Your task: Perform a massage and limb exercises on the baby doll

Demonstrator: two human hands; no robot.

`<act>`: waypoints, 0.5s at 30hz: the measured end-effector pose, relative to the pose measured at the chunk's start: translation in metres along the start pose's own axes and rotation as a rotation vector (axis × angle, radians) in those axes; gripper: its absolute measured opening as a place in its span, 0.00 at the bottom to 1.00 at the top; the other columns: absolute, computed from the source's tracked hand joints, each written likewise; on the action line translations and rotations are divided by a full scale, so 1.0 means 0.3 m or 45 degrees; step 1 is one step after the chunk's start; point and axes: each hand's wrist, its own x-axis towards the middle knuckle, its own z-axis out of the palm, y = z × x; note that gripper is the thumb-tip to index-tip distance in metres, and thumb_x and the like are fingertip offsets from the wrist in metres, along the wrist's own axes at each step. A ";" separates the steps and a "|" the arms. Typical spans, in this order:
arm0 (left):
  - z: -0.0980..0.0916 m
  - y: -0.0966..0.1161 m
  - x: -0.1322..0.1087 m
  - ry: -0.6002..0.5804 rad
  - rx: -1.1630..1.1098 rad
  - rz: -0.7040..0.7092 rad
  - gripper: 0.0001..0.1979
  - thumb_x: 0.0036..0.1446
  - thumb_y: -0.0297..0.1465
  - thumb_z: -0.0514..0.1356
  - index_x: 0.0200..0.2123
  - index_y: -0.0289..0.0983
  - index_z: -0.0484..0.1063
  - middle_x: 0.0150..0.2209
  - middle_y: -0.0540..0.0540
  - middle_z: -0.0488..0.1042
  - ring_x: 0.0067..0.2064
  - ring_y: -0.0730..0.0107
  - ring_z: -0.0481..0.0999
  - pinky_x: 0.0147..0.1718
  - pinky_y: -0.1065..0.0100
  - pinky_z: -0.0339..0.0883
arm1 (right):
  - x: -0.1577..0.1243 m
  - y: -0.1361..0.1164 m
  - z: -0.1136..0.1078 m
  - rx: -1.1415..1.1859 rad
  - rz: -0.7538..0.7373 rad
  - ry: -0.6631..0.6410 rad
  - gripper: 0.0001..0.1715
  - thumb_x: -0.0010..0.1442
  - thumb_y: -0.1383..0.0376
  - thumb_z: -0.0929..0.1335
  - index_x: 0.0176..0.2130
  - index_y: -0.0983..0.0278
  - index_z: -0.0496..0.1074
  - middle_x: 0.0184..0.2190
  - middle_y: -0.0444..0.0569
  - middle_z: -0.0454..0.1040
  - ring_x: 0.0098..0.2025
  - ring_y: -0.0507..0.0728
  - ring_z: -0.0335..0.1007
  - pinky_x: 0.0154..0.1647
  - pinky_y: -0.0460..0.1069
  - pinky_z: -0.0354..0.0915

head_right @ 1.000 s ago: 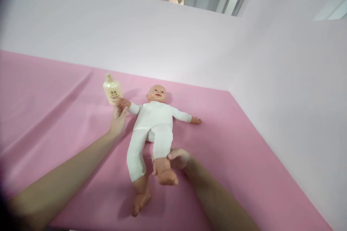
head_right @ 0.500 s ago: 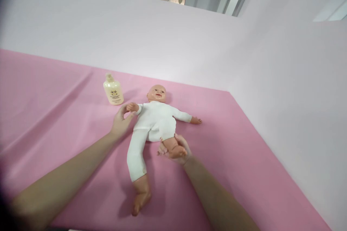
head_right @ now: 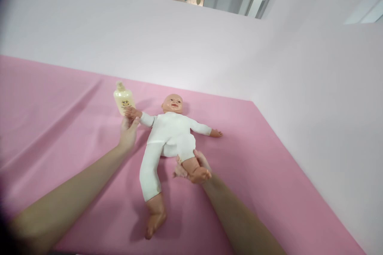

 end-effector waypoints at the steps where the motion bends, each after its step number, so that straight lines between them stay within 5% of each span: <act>1: 0.006 0.017 -0.012 -0.057 0.063 0.038 0.19 0.61 0.43 0.61 0.53 0.43 0.70 0.55 0.43 0.74 0.56 0.58 0.74 0.55 0.58 0.68 | 0.005 -0.007 0.006 0.056 -0.067 0.051 0.37 0.59 0.34 0.61 0.38 0.65 0.70 0.17 0.38 0.64 0.22 0.51 0.58 0.45 0.53 0.66; 7: 0.015 0.077 -0.059 -0.464 0.387 0.284 0.19 0.57 0.38 0.63 0.51 0.42 0.74 0.52 0.43 0.77 0.54 0.55 0.74 0.58 0.52 0.64 | 0.020 -0.030 0.034 0.149 -0.097 0.299 0.37 0.64 0.36 0.57 0.35 0.64 0.71 0.17 0.38 0.58 0.24 0.52 0.52 0.42 0.51 0.63; 15: 0.010 0.056 -0.043 -0.404 0.346 0.196 0.21 0.57 0.38 0.62 0.54 0.40 0.73 0.52 0.42 0.77 0.53 0.56 0.75 0.56 0.53 0.66 | 0.018 -0.003 0.009 -0.029 -0.015 0.205 0.42 0.62 0.32 0.56 0.36 0.65 0.71 0.17 0.39 0.62 0.22 0.52 0.58 0.41 0.52 0.64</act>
